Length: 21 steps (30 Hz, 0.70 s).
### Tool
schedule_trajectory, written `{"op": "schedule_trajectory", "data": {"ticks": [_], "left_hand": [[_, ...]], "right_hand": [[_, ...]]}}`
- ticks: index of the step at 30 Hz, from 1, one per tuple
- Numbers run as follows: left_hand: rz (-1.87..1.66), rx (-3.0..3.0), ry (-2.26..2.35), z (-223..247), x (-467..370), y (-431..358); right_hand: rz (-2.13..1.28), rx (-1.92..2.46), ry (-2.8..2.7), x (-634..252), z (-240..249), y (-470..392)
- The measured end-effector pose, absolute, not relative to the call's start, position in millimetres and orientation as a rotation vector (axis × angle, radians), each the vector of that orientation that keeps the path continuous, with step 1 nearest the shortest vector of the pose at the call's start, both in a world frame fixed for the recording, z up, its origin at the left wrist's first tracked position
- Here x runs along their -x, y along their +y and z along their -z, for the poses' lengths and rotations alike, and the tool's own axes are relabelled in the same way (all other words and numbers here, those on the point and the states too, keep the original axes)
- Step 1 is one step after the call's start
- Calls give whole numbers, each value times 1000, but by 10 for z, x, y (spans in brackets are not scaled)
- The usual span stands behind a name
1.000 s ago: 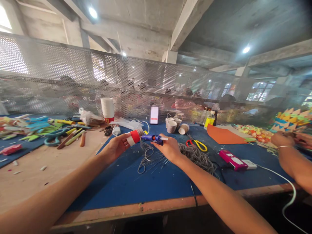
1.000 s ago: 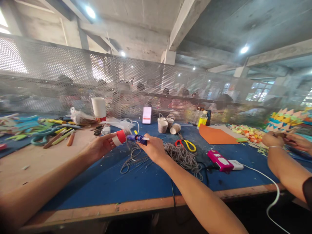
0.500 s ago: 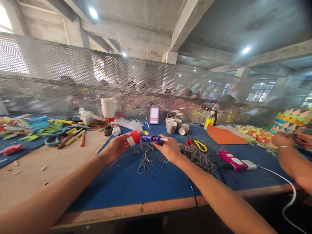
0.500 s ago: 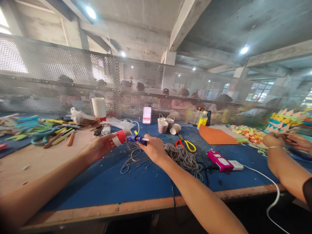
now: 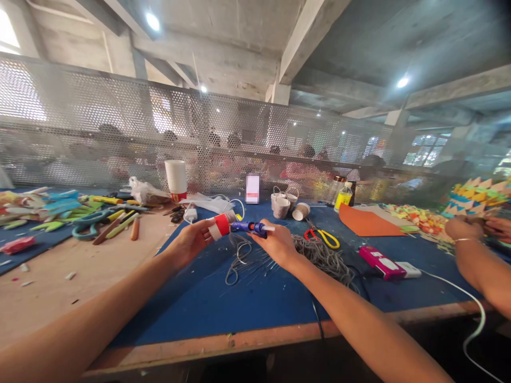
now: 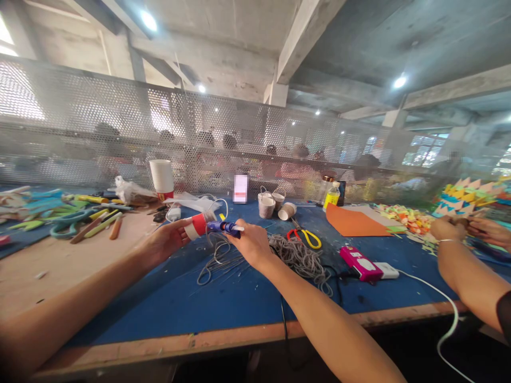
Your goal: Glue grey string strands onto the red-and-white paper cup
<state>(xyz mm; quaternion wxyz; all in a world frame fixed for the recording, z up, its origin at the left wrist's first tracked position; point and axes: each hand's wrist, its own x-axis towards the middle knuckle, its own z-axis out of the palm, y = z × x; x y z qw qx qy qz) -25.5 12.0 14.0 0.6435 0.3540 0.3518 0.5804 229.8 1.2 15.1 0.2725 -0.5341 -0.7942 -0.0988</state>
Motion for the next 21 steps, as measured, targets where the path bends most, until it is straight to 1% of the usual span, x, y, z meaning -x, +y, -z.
{"op": "schedule_trajectory", "data": {"ticks": [8,11,16,21], "left_hand": [[-1280,-843,801,-71,293,162],[-1255,-845,802,-72,284,153],[-1253,-819,806,-66,276,159],[-1303,-840,805,-72,260,161]], "right_hand": [[241,1419,-2104,-2296,-145,9],[159,1384,-2030,-2285,-149,24],[-73,1342,-1876,-2292,-207,65],[-121,1413,-1743,-2370,-235,130]]}}
